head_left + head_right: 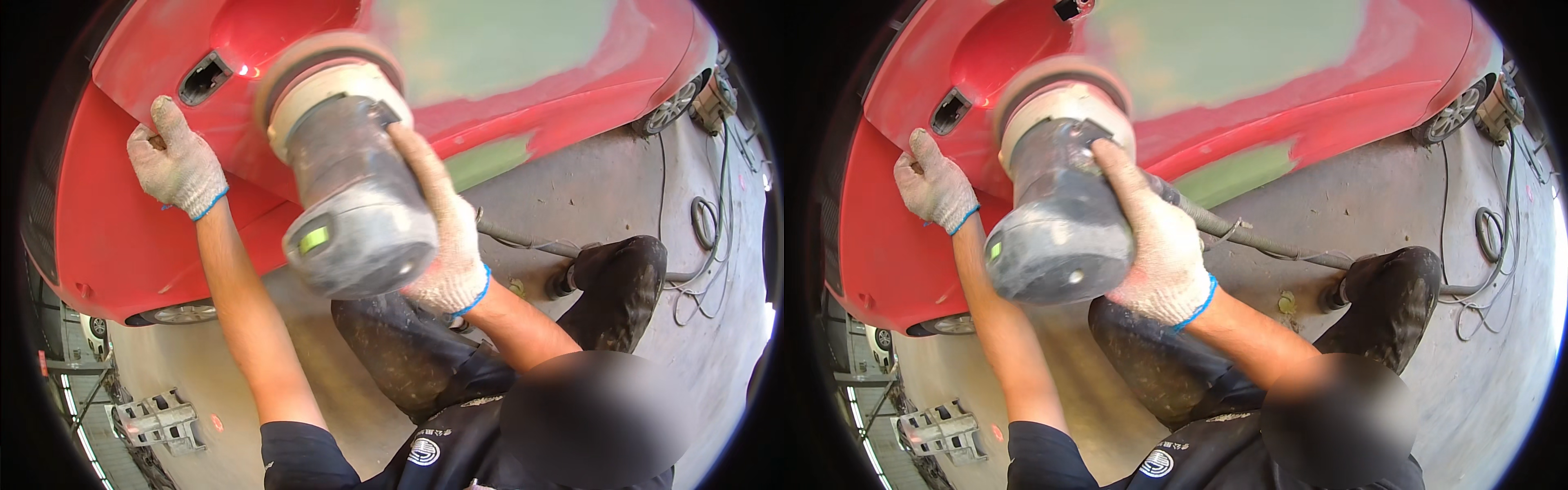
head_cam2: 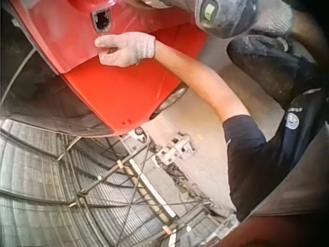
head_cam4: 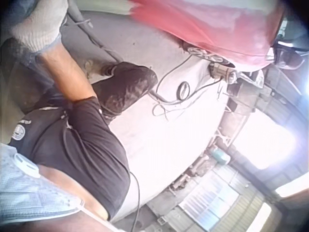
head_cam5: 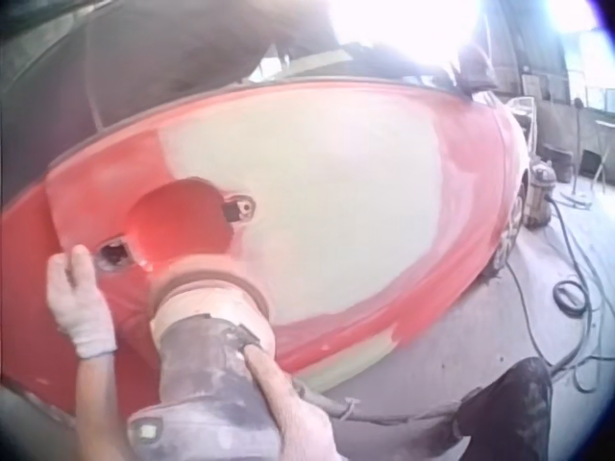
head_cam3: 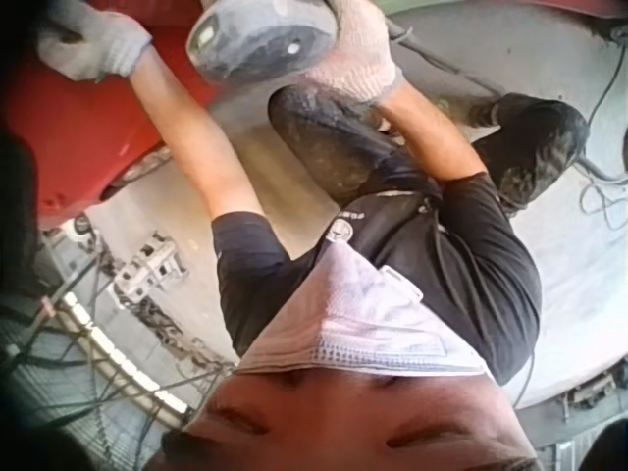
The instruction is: The person uses an orbital sander to smooth a red car hood. They move the sander across the surface and periodically wipe the area with a gloved hand to check the finish.
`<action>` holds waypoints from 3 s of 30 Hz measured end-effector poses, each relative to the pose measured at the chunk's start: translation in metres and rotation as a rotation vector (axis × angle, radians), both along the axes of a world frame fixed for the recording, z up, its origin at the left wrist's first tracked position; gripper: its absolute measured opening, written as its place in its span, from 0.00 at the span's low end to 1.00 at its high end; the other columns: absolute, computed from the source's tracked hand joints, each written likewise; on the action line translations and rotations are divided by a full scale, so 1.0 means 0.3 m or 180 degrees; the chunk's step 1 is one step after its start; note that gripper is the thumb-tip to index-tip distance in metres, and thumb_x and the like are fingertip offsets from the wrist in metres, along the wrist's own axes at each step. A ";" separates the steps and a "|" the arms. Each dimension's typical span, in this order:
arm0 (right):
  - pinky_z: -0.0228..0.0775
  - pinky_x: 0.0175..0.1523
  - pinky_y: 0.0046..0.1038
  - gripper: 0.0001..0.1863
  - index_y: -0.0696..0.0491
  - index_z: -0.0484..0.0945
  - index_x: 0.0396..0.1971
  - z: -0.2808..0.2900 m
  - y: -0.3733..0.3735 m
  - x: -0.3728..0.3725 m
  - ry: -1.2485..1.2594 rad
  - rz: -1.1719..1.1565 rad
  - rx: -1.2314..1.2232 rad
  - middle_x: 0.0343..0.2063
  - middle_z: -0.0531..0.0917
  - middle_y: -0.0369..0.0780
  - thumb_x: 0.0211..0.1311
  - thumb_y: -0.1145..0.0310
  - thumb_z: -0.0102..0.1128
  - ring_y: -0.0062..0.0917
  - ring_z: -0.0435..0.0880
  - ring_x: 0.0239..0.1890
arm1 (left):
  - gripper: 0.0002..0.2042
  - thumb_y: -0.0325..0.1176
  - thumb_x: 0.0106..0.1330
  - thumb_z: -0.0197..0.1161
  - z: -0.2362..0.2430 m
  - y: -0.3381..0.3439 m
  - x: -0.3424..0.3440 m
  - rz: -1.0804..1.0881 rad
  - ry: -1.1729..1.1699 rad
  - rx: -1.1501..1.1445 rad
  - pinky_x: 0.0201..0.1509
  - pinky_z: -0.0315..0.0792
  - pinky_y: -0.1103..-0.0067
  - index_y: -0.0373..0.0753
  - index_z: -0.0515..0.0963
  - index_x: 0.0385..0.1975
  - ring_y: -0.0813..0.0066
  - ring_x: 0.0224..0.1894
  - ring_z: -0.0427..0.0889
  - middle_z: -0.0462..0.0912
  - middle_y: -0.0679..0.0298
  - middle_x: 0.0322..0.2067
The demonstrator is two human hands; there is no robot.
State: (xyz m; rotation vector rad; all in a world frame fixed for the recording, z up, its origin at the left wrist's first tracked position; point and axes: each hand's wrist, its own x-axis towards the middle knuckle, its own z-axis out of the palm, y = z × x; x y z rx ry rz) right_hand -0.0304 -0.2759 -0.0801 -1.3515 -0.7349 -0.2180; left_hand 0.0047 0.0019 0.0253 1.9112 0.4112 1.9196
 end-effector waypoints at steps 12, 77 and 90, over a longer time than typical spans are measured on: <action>0.71 0.35 0.25 0.08 0.59 0.79 0.31 0.058 -0.354 0.202 0.1430 -0.1400 0.0295 0.25 0.80 0.38 0.58 0.69 0.65 0.23 0.80 0.29 | 0.27 0.54 0.67 0.65 -0.003 0.003 0.001 0.0502 -0.0103 0.0125 0.36 0.74 0.71 0.27 0.79 0.34 0.70 0.29 0.77 0.81 0.60 0.26; 0.76 0.48 0.34 0.04 0.65 0.77 0.31 -0.366 -1.022 0.415 0.2193 0.0155 0.2912 0.34 0.77 0.45 0.57 0.80 0.61 0.30 0.76 0.36 | 0.43 0.65 0.59 0.59 -0.115 -0.136 -0.001 0.0626 0.2846 0.5706 0.81 0.43 0.74 0.49 0.62 0.73 0.74 0.78 0.50 0.55 0.71 0.76; 0.78 0.47 0.35 0.07 0.65 0.77 0.35 -0.360 -1.058 0.448 0.2187 0.0227 0.2864 0.33 0.79 0.45 0.58 0.79 0.62 0.31 0.78 0.35 | 0.42 0.67 0.65 0.48 -0.187 -0.552 0.261 0.1232 0.2764 0.5986 0.82 0.40 0.74 0.49 0.57 0.75 0.74 0.78 0.49 0.53 0.70 0.77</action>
